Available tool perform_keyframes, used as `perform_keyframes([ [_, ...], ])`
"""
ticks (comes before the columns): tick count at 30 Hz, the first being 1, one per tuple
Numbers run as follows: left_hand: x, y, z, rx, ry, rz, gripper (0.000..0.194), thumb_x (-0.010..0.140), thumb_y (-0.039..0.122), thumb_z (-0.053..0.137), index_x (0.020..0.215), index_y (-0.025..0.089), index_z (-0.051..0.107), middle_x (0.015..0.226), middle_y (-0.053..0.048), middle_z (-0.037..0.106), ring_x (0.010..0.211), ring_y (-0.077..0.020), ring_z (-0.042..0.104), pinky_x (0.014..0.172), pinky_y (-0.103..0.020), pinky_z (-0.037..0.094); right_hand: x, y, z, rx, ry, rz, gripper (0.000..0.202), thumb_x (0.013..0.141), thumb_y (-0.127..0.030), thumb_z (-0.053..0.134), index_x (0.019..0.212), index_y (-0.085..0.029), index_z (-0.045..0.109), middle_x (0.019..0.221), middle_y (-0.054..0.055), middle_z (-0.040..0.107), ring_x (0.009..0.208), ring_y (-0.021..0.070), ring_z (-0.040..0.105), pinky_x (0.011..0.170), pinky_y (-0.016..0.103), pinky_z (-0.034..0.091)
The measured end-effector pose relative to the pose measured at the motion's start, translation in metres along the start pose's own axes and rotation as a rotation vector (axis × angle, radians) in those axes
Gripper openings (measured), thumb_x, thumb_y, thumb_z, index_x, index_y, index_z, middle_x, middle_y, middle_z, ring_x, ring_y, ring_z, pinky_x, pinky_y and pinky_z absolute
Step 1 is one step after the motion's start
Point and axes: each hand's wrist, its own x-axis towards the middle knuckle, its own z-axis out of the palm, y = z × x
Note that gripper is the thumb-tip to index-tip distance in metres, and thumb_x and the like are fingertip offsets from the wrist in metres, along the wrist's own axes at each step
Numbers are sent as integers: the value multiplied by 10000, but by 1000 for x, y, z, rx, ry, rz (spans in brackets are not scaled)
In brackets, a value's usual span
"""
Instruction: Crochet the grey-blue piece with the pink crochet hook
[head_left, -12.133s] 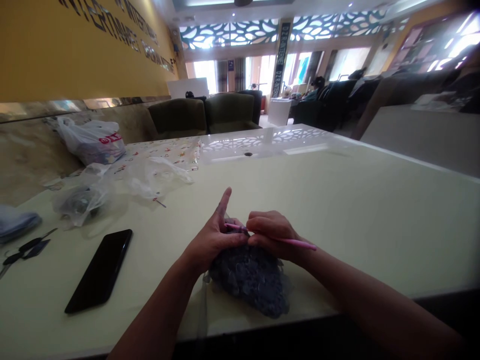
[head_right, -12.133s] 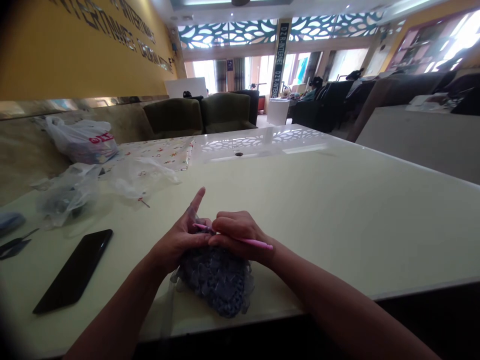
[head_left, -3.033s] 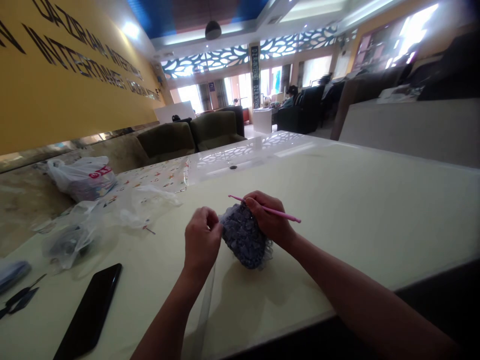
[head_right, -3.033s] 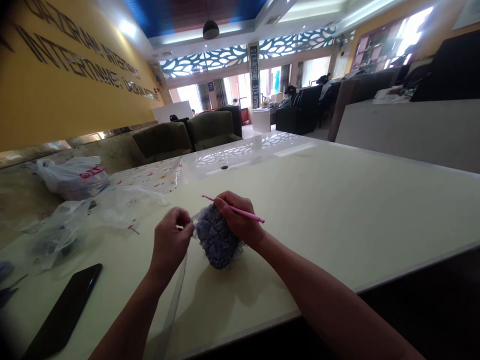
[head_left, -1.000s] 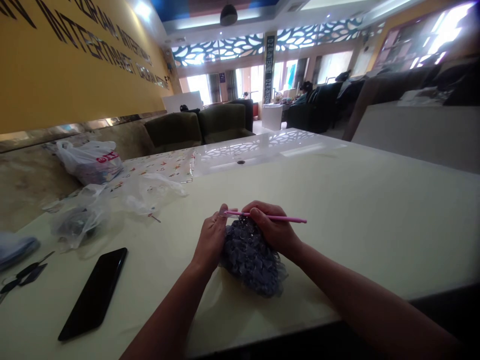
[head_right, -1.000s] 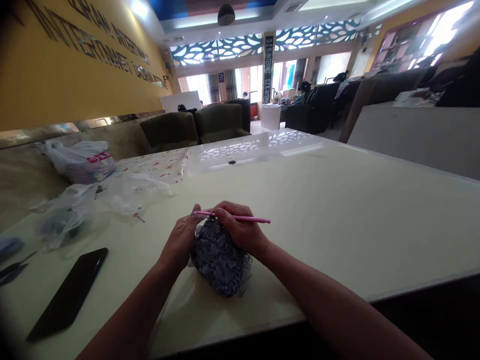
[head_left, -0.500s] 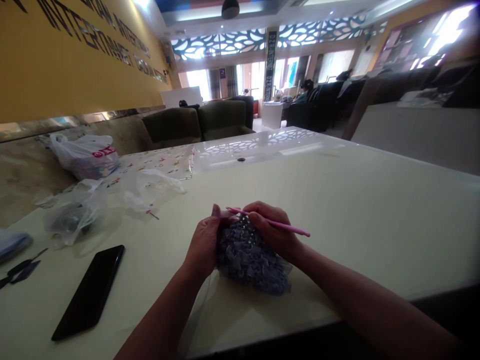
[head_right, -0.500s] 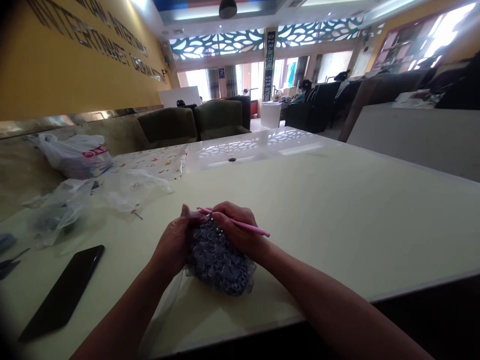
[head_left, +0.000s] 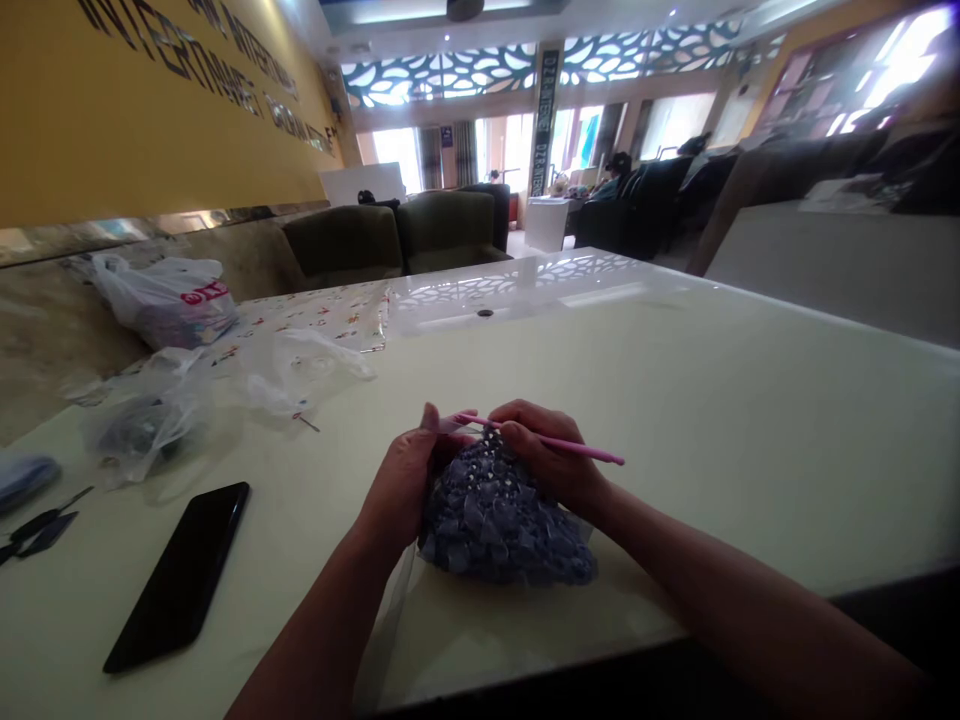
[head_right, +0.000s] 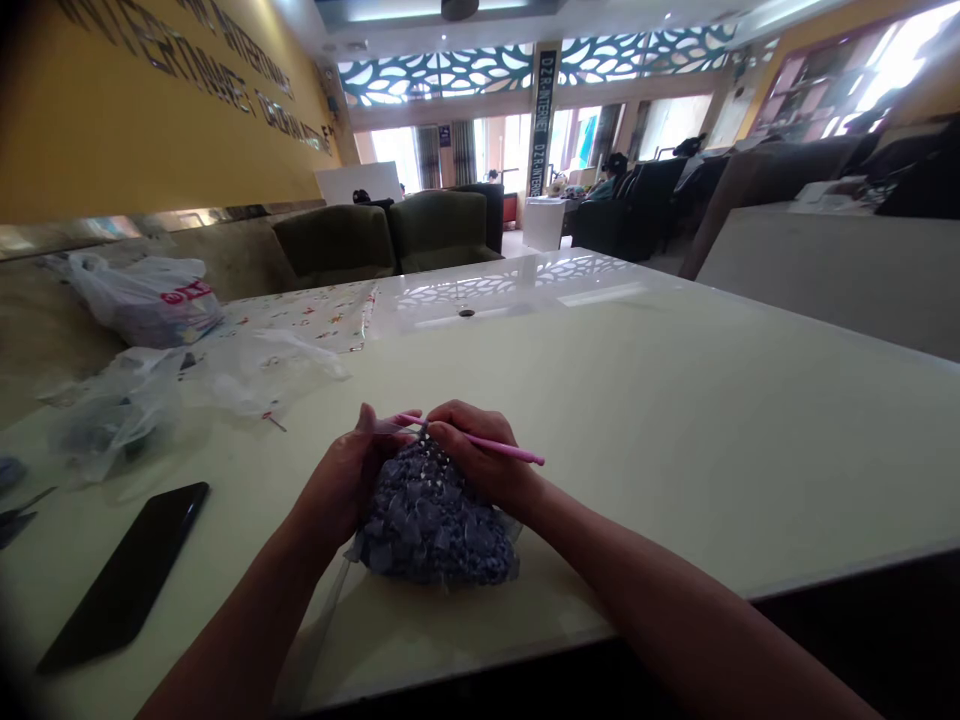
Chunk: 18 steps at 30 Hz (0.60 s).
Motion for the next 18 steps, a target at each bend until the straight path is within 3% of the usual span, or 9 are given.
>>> perform_keyframes([
  [3, -3, 3, 2, 40, -143, -59, 428, 822, 514, 714, 1060, 163, 768, 999, -85, 750, 912, -187, 656, 859, -287, 471, 0, 0, -1, 3, -28, 2, 225, 970, -320, 553, 898, -151, 683, 778, 21, 687, 677, 96, 600, 608, 196, 458],
  [7, -7, 9, 2, 150, -200, -118, 345, 738, 355, 829, 1029, 176, 778, 868, -33, 732, 790, -131, 627, 770, -243, 456, -1, -1, -1, -12, -94, -38, 218, 974, -327, 557, 917, -149, 669, 783, 23, 674, 686, 96, 603, 629, 198, 472],
  [12, -9, 12, -3, 206, -254, -136, 261, 741, 297, 824, 967, 170, 785, 864, -27, 730, 799, -130, 619, 782, -246, 451, 0, -2, -2, -85, -154, -186, 280, 985, -389, 554, 942, -142, 678, 807, 36, 636, 703, 105, 587, 643, 223, 463],
  [15, -8, 8, -4, 160, -244, -139, 309, 761, 316, 810, 1039, 188, 766, 920, -33, 738, 837, -143, 632, 805, -257, 458, 1, -2, -4, -63, -162, -175, 273, 984, -389, 561, 994, -146, 685, 854, 52, 663, 749, 118, 620, 676, 231, 484],
  [18, -5, 1, -3, 126, -142, -71, 351, 841, 443, 718, 1097, 204, 745, 1040, -57, 742, 952, -180, 646, 881, -288, 464, 1, -3, -3, -14, -128, -107, 211, 977, -335, 572, 1004, -155, 678, 860, 44, 691, 765, 114, 640, 682, 216, 497],
])
